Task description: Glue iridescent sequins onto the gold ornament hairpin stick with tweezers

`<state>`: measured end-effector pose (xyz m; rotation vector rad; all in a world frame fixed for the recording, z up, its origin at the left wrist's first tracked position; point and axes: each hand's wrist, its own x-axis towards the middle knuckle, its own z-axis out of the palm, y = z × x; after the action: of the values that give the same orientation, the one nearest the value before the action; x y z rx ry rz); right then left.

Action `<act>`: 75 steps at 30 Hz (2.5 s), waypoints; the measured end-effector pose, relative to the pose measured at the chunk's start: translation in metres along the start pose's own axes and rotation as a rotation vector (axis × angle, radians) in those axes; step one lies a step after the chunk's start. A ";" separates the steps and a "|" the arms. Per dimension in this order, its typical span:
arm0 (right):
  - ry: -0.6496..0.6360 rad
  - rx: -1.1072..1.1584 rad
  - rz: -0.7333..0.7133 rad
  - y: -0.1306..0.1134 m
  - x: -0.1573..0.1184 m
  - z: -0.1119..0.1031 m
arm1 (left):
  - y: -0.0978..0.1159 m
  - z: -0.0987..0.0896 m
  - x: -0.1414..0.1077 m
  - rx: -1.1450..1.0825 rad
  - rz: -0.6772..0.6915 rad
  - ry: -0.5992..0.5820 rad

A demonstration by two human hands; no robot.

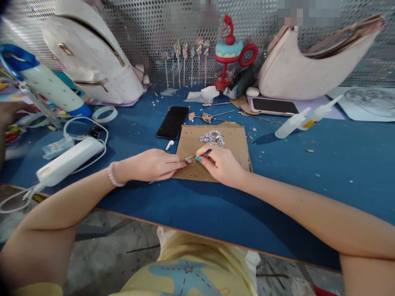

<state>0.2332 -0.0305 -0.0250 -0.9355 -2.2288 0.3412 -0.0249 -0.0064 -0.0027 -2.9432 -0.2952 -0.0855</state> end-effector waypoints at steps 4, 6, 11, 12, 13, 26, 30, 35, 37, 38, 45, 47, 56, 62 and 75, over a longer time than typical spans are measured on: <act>0.003 -0.004 -0.010 0.000 0.000 0.000 | -0.001 0.001 -0.001 -0.009 0.006 -0.004; 0.008 -0.004 -0.015 -0.001 0.000 0.000 | -0.001 0.001 -0.001 -0.015 0.000 -0.004; 0.009 0.004 -0.009 -0.001 0.001 -0.001 | -0.001 0.001 -0.001 -0.024 -0.004 0.003; 0.010 0.005 -0.011 -0.001 0.000 -0.001 | -0.001 0.001 -0.001 -0.022 -0.003 0.003; 0.011 0.005 -0.012 -0.001 0.000 -0.001 | -0.001 0.001 -0.001 -0.019 -0.002 0.003; 0.002 -0.023 -0.025 -0.001 -0.001 0.000 | -0.008 0.002 -0.004 0.042 -0.011 0.029; -0.010 -0.014 -0.049 -0.001 -0.001 0.001 | -0.011 0.003 -0.004 0.045 -0.001 0.047; -0.011 0.002 -0.032 -0.002 -0.001 -0.001 | -0.008 0.004 -0.004 0.042 -0.004 0.040; -0.016 0.001 -0.014 -0.002 -0.001 -0.001 | -0.007 0.004 -0.003 0.037 -0.007 0.044; -0.018 0.000 -0.008 -0.003 -0.001 -0.001 | -0.007 0.004 -0.003 0.034 -0.007 0.045; -0.029 0.016 -0.014 -0.004 0.001 -0.001 | -0.006 0.004 -0.003 0.022 -0.008 0.042; -0.031 0.019 -0.017 -0.004 0.001 -0.001 | -0.006 0.004 -0.003 0.021 -0.010 0.038; -0.003 0.007 -0.055 -0.002 0.000 -0.002 | -0.005 0.004 -0.002 0.044 -0.010 0.014; 0.014 0.021 -0.047 0.000 0.001 0.000 | -0.003 0.003 0.000 0.040 0.006 0.040; -0.022 0.023 -0.035 -0.001 0.001 0.000 | 0.002 0.002 0.002 0.043 -0.019 0.040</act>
<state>0.2318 -0.0307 -0.0240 -0.8842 -2.2536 0.3615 -0.0226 -0.0078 -0.0054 -2.8929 -0.3159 -0.1385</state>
